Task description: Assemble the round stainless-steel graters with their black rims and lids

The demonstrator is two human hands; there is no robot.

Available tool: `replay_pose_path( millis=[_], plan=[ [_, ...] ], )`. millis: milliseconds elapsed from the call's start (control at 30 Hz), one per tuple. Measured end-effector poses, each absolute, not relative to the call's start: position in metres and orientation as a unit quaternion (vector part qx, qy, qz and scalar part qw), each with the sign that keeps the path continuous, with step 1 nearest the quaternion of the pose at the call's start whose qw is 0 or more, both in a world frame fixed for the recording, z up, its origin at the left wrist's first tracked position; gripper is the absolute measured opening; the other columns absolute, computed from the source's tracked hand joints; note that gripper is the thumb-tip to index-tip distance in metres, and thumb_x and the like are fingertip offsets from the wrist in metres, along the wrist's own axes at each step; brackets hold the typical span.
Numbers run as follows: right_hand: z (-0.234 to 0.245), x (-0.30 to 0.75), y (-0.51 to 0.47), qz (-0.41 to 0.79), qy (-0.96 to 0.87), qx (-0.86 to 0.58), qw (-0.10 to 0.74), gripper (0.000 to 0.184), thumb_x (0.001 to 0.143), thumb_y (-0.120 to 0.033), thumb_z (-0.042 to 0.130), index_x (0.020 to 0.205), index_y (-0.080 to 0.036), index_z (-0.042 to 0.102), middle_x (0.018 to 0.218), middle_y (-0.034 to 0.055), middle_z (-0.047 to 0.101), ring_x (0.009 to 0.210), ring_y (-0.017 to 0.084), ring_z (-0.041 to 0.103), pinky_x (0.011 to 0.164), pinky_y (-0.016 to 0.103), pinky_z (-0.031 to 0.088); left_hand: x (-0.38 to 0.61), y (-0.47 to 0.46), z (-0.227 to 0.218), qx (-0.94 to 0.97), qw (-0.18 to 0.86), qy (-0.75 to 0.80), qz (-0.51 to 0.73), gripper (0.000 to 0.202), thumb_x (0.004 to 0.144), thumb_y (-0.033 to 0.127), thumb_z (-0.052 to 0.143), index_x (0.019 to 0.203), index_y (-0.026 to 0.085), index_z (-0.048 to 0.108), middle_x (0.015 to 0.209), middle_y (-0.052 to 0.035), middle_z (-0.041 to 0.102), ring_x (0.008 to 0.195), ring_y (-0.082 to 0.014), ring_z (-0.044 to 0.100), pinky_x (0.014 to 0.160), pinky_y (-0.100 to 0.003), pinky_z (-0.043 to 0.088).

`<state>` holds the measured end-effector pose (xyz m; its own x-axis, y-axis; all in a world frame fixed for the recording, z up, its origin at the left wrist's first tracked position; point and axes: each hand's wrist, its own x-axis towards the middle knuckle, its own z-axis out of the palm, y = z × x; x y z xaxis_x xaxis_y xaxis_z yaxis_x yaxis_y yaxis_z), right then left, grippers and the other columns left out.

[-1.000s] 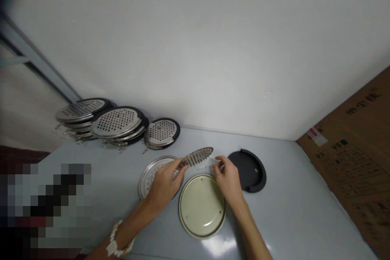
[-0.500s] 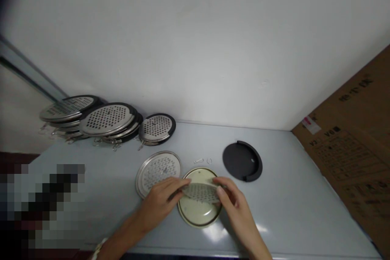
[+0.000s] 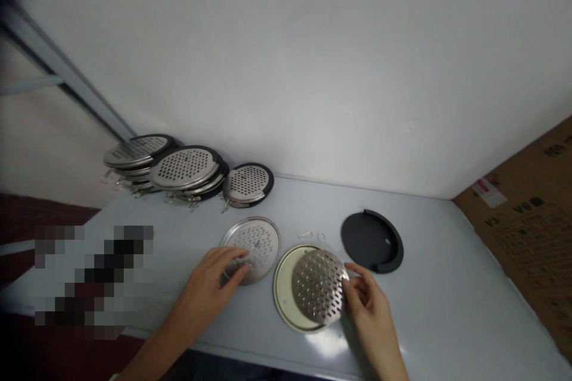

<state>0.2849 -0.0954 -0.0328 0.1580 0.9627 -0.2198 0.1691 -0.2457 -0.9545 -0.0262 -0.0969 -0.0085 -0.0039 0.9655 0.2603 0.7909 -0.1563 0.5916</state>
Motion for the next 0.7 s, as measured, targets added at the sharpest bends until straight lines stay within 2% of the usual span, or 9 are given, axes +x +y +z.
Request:
replay_pose_path(
  millis=[67, 133, 267, 367, 467, 600, 700],
  plan=[
    [-0.027, 0.28, -0.092, 0.441, -0.501, -0.644, 0.373, 0.064, 0.082, -0.067, 0.06, 0.119, -0.015, 0.063, 0.077, 0.0056, 0.07, 0.065, 0.022, 0.065, 0.058, 0.031, 0.05, -0.02, -0.107, -0.012, 0.727, 0.136, 0.605, 0.295, 0.019, 0.088, 0.024, 0.069, 0.107, 0.022, 0.07, 0.107, -0.0059, 0.073, 0.104, -0.0248, 0.066, 0.096, -0.043, 0.055],
    [-0.022, 0.275, -0.09, 0.391, -0.559, -0.658, 0.319, 0.058, 0.087, -0.066, 0.053, 0.114, -0.017, 0.066, 0.085, 0.0081, 0.072, 0.07, 0.024, 0.067, 0.065, 0.035, 0.052, -0.007, -0.117, -0.014, 0.766, 0.143, 0.568, 0.264, 0.031, 0.084, 0.023, 0.075, 0.114, 0.023, 0.069, 0.114, -0.0064, 0.071, 0.109, -0.026, 0.064, 0.097, -0.044, 0.055],
    [-0.019, 0.268, -0.096, 0.277, -0.646, -0.662, 0.258, 0.042, 0.094, -0.056, 0.045, 0.103, -0.022, 0.069, 0.103, 0.0096, 0.072, 0.089, 0.027, 0.069, 0.082, 0.04, 0.051, 0.014, -0.129, -0.017, 0.817, 0.139, 0.518, 0.211, 0.051, 0.076, 0.032, 0.085, 0.122, 0.025, 0.065, 0.125, -0.0083, 0.067, 0.119, -0.0306, 0.059, 0.099, -0.05, 0.053],
    [-0.024, 0.267, -0.107, 0.23, -0.691, -0.64, 0.246, 0.037, 0.099, -0.049, 0.042, 0.106, -0.024, 0.067, 0.104, 0.009, 0.069, 0.089, 0.024, 0.068, 0.081, 0.038, 0.051, 0.019, -0.13, -0.023, 0.82, 0.124, 0.52, 0.205, 0.046, 0.077, 0.032, 0.084, 0.118, 0.024, 0.067, 0.124, -0.009, 0.067, 0.12, -0.0312, 0.059, 0.098, -0.05, 0.054],
    [-0.032, 0.265, -0.117, 0.146, -0.745, -0.602, 0.247, 0.033, 0.098, -0.047, 0.05, 0.116, -0.025, 0.065, 0.113, 0.0102, 0.068, 0.1, 0.027, 0.064, 0.088, 0.043, 0.05, 0.018, -0.13, -0.029, 0.819, 0.107, 0.52, 0.219, 0.042, 0.078, 0.03, 0.083, 0.116, 0.023, 0.067, 0.124, -0.0094, 0.067, 0.121, -0.0314, 0.059, 0.099, -0.05, 0.053],
    [-0.042, 0.259, -0.125, 0.035, -0.788, -0.577, 0.212, 0.048, 0.092, -0.051, 0.061, 0.134, -0.027, 0.057, 0.131, 0.011, 0.064, 0.119, 0.037, 0.055, 0.093, 0.054, 0.045, 0.018, -0.13, -0.036, 0.822, 0.085, 0.512, 0.236, 0.039, 0.081, 0.033, 0.08, 0.117, 0.023, 0.067, 0.127, -0.0101, 0.067, 0.126, -0.0327, 0.057, 0.101, -0.051, 0.052],
    [-0.045, 0.256, -0.125, 0.007, -0.787, -0.583, 0.202, 0.057, 0.091, -0.05, 0.062, 0.143, -0.028, 0.05, 0.141, 0.0116, 0.058, 0.127, 0.041, 0.048, 0.096, 0.058, 0.042, 0.018, -0.131, -0.038, 0.82, 0.083, 0.516, 0.232, 0.038, 0.082, 0.036, 0.078, 0.116, 0.024, 0.068, 0.128, -0.0099, 0.068, 0.127, -0.0332, 0.057, 0.101, -0.051, 0.052]
  ],
)
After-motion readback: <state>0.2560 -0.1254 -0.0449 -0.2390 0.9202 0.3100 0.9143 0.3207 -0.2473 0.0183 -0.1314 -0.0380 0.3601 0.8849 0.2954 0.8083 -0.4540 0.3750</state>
